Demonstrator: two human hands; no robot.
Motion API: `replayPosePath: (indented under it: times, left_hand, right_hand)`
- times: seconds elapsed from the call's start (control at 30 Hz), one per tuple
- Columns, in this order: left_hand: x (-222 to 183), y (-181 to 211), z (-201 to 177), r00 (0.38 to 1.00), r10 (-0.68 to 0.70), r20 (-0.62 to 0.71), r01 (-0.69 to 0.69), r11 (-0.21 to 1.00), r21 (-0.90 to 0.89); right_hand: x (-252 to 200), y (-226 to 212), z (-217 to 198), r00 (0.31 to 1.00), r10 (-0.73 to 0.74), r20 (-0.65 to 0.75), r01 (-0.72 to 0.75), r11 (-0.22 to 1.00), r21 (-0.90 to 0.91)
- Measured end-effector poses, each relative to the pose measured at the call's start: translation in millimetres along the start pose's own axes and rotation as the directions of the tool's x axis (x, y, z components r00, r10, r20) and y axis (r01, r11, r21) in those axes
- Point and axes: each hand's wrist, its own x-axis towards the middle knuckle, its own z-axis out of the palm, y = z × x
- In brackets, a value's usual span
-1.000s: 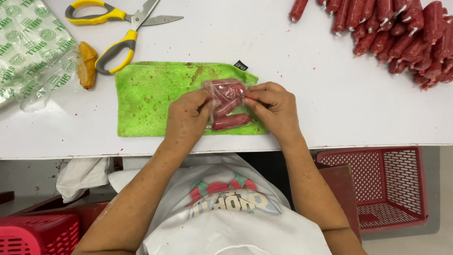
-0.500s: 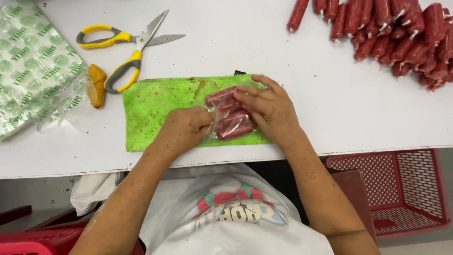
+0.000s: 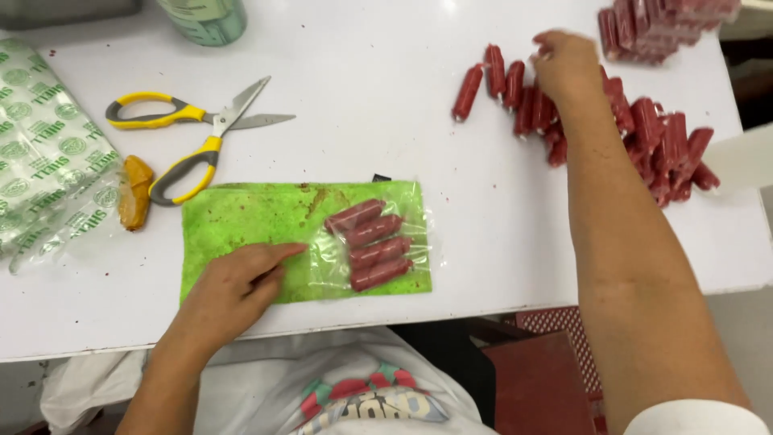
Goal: The person picks up small red sausages and places them into a clear plastic bag by hand. They press the bag flat on a green cloth, apply a white label to the plastic bag, and place the finished package onto a pile of other products.
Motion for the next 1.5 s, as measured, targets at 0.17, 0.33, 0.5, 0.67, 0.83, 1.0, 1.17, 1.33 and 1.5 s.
replayPosePath:
  times: [0.17, 0.33, 0.5, 0.67, 0.83, 1.0, 1.17, 1.33, 1.5]
  left_hand:
    - [-42, -28, -6, 0.954, -0.191, -0.231, 0.188, 0.982, -0.035]
    - [-21, 9, -24, 0.917, 0.082, -0.391, -0.07, 0.997, 0.045]
    - [17, 66, -3, 0.794, 0.273, -0.543, -0.335, 0.942, -0.016]
    - [55, 93, 69, 0.995, -0.102, 0.017, 0.035, 0.181, -0.983]
    - [38, 96, 108, 0.978, -0.192, -0.079, -0.098, -0.092, -0.991]
    - [20, 79, 86, 0.962, -0.265, -0.071, -0.061, 0.047, -0.997]
    - [20, 16, -7, 0.841, -0.182, -0.509, 0.137, 0.983, -0.126]
    - [-2, -63, -56, 0.759, -0.288, -0.584, 0.542, 0.777, 0.321]
    - [4, -106, -71, 0.756, -0.234, -0.612, 0.59, 0.649, 0.48]
  right_hand:
    - [14, -85, 6, 0.723, 0.467, 0.51, -0.058, 0.775, -0.629]
    - [-24, -111, -33, 0.825, 0.355, 0.441, -0.267, 0.931, -0.249]
    - [-94, -161, -103, 0.993, -0.066, 0.101, 0.063, 0.998, 0.031]
    - [-184, -238, -101, 0.998, 0.05, 0.044, -0.067, 0.757, 0.65]
    - [-241, -308, -52, 0.969, 0.224, 0.101, -0.178, 0.357, 0.917]
    - [-262, -338, -24, 0.903, 0.291, 0.315, -0.27, -0.186, 0.945]
    - [-250, -321, -27, 0.851, 0.233, 0.471, -0.347, -0.424, 0.837]
    - [-251, -319, -24, 0.799, 0.172, 0.577, -0.414, -0.54, 0.733]
    - [-252, -344, -25, 0.75, -0.043, 0.66, -0.473, -0.733, 0.489]
